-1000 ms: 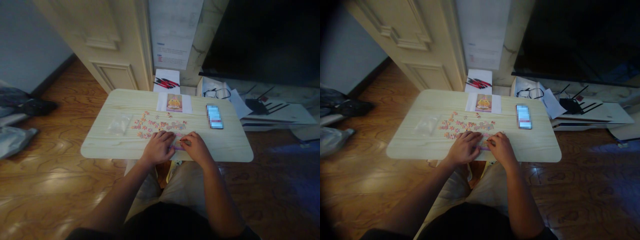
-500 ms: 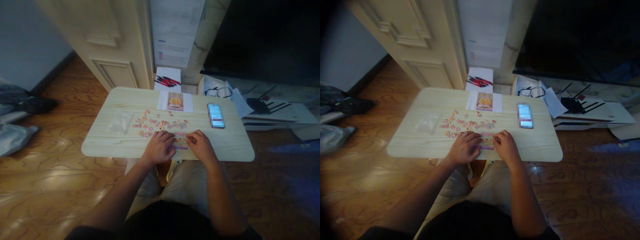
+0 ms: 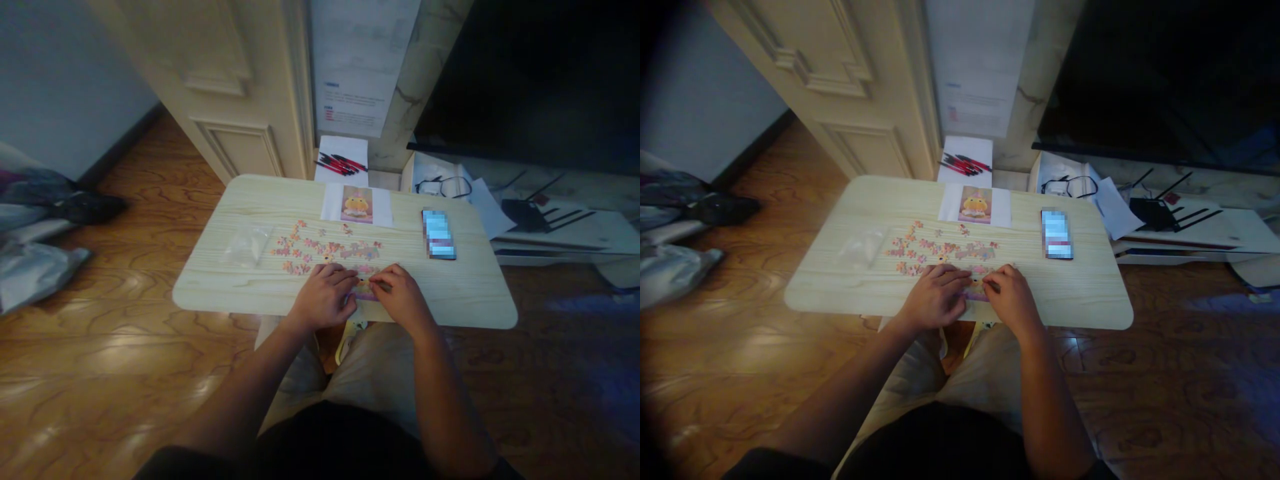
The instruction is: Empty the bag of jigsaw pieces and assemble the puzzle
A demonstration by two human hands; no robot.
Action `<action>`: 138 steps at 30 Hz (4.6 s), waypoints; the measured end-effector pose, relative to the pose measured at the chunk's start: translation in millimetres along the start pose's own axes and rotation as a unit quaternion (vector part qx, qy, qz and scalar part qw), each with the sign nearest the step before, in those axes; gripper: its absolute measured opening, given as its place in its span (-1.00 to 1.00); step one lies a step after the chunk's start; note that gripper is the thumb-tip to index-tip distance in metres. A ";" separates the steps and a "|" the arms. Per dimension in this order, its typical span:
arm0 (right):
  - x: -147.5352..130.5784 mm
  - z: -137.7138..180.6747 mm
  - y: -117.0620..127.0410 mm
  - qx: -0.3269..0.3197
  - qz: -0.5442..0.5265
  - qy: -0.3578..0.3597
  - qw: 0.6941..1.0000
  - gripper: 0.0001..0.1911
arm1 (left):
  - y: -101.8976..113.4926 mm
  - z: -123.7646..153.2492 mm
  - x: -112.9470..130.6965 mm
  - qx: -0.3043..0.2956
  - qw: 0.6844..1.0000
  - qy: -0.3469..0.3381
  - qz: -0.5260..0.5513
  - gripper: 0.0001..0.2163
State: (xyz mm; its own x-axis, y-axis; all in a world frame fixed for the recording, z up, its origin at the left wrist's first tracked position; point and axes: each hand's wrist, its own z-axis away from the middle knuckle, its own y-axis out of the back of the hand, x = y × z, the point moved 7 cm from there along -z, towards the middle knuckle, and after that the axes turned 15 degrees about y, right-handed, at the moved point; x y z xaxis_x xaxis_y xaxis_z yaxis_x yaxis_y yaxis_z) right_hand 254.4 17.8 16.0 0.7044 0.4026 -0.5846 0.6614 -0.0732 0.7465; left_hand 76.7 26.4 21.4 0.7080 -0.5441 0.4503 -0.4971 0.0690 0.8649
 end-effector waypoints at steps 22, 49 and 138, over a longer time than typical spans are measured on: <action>5.8 0.7 2.0 0.012 0.024 0.001 1.000 -0.68 | 2.2 5.3 3.2 0.018 0.999 -0.014 -0.024 -0.67; -98.1 -111.4 -87.4 -0.068 0.037 0.100 0.992 -0.84 | 71.8 60.4 -94.9 0.081 0.993 0.088 0.006 -0.84; -82.6 -75.7 -65.0 -0.115 0.058 0.121 0.984 -0.80 | 67.4 74.3 -104.6 -0.004 0.995 0.092 -0.032 -0.45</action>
State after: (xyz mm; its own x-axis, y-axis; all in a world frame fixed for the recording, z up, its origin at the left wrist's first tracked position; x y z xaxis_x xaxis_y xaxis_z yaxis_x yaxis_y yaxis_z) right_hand 133.7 58.4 39.8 0.6710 0.6109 -0.4202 0.4851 0.0670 0.8719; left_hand -68.1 25.9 16.1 0.8188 -0.3846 0.4263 -0.4442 0.0461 0.8947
